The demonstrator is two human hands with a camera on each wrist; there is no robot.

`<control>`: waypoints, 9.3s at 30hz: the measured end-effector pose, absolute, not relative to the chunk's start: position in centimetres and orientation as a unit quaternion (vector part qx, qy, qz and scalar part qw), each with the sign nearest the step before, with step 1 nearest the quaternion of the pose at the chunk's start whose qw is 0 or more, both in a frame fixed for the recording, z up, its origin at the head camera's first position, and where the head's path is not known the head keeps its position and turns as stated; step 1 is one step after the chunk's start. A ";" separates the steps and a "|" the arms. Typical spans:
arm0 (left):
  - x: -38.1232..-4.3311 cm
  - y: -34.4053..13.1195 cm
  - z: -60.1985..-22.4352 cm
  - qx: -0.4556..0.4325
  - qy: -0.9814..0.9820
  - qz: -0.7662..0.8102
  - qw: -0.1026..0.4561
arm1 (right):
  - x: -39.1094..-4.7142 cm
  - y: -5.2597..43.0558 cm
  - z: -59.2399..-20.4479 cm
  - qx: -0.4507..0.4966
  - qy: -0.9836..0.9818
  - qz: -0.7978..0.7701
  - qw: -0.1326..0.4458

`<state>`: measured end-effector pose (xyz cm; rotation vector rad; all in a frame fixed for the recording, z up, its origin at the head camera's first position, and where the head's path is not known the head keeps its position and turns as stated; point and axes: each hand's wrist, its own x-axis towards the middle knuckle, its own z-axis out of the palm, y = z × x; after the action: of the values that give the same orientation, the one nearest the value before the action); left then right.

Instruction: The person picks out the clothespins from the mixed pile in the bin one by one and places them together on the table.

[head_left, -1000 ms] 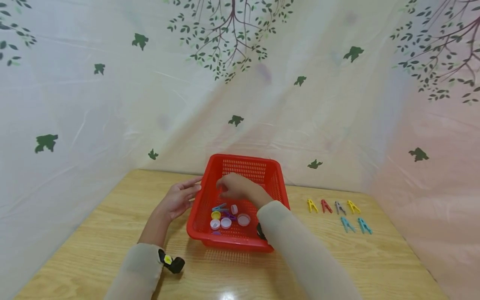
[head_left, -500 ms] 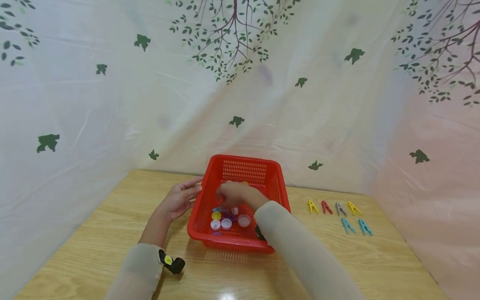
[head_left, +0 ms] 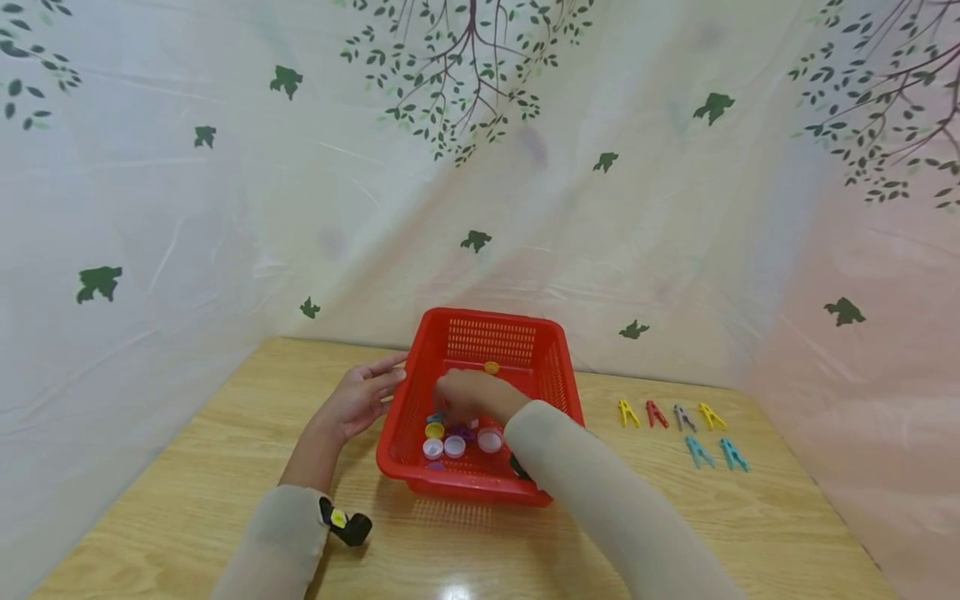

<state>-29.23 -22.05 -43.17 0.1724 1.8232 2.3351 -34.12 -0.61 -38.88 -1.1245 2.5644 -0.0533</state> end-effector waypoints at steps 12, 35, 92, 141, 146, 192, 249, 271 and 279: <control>-29.2 -22.1 -43.1 0.055 0.612 0.785 0.085 | -34.3 0.0 -39.0 -0.367 0.909 -0.083 0.177; -29.5 -21.8 -43.4 0.055 0.614 0.783 0.086 | -35.1 1.6 -37.5 -0.389 0.897 -0.163 0.129; -29.3 -21.9 -43.4 0.071 0.603 0.789 0.089 | -32.0 17.0 -28.0 -0.344 0.931 -0.119 0.010; -28.9 -21.9 -43.3 0.055 0.609 0.786 0.086 | -28.9 33.5 -42.2 -0.246 0.958 -0.143 0.031; -29.0 -21.8 -43.2 0.060 0.611 0.785 0.083 | -28.9 33.7 -42.5 -0.240 0.961 -0.138 0.028; -29.2 -21.9 -43.2 0.065 0.606 0.788 0.090 | -31.0 32.4 -40.1 -0.300 0.946 -0.124 -0.011; -29.0 -22.0 -43.3 0.070 0.608 0.787 0.086 | -32.9 5.4 -32.3 -0.366 0.921 -0.122 0.046; -29.4 -22.1 -43.3 0.062 0.604 0.789 0.093 | -33.7 2.4 -36.9 -0.378 0.909 -0.123 0.124; -29.2 -22.1 -43.2 0.059 0.606 0.787 0.093 | -33.2 2.0 -37.1 -0.360 0.906 -0.122 0.185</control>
<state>-29.25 -22.07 -43.25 0.1766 1.8006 2.3381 -33.21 1.99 -37.14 -1.0136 2.5538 -0.3433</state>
